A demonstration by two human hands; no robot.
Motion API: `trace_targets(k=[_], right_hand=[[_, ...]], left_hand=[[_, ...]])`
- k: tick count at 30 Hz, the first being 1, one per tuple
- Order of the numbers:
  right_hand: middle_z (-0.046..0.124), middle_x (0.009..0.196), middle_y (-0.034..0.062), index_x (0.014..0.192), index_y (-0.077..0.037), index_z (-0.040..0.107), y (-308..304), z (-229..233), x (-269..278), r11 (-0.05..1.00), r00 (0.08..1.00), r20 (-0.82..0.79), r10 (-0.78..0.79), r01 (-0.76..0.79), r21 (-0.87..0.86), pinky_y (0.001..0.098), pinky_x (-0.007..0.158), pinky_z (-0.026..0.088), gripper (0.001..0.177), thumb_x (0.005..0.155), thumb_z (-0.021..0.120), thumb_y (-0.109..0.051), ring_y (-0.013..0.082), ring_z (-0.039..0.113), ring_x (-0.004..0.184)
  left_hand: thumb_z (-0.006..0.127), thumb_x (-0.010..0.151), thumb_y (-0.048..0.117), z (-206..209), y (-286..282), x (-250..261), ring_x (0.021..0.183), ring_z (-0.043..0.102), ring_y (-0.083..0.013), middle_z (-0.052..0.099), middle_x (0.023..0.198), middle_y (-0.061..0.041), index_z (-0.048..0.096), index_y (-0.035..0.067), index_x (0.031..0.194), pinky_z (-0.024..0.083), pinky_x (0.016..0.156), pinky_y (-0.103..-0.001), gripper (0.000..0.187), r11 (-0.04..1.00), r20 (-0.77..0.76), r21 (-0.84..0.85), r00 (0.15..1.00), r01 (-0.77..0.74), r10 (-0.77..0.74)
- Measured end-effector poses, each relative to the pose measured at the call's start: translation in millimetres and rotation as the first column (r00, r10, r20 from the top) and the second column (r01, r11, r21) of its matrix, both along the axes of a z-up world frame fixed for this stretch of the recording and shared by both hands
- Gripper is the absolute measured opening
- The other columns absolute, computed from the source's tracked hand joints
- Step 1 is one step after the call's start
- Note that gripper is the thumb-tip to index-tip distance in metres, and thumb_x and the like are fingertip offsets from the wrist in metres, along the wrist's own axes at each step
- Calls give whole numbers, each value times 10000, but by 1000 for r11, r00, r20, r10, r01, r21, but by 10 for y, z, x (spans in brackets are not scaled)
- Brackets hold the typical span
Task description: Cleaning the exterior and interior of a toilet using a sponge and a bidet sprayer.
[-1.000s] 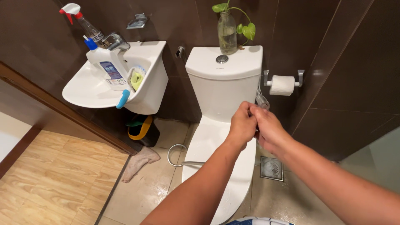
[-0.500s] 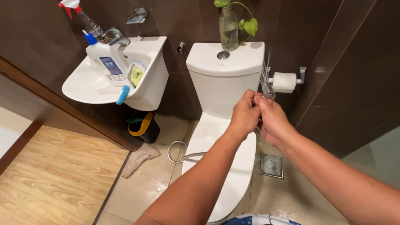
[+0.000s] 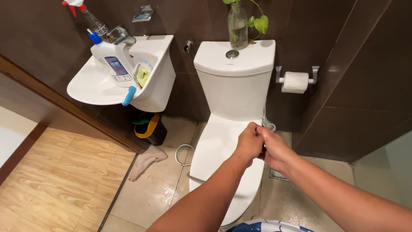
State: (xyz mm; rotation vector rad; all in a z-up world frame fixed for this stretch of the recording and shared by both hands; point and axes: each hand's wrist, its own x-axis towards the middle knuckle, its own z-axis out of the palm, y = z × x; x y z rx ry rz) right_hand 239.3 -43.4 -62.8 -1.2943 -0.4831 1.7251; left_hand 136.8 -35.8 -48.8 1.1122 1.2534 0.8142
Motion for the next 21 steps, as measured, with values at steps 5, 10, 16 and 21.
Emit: trace_targets(k=[5,10,16,21], right_hand=[[651,1100,33,1143,-156,623,52,59,51,1000,999,40,-23,23,15,431,825,517,268,982,540,-354,217,604,994],[667,1130,22,1179,-136,640,169,166,117,976,999,52,-7,-4,217,371,846,520,284,995,548,-332,170,612,1031],[664,1117,25,1258,-156,642,-10,206,53,995,999,21,-44,42,90,366,797,520,340,1001,520,-341,183,618,982],[673,1123,47,1258,-133,644,96,290,147,984,996,-21,-89,91,155,371,834,542,325,1007,513,-292,197,642,998]], left_hand=[[578,941,69,136,28,52,774,629,-201,657,922,-88,562,54,1046,566,577,-416,108,1000,34,22,999,5,-6],[601,949,83,317,90,82,789,646,-188,702,925,-94,593,60,1092,558,679,-349,145,965,12,252,998,-68,67],[590,939,94,288,-22,89,815,656,-233,698,954,-115,595,63,1076,565,688,-418,141,998,-34,60,999,-7,9],[617,918,99,307,115,192,853,680,-260,730,967,-143,610,65,1069,563,763,-393,155,960,-120,281,992,1,34]])
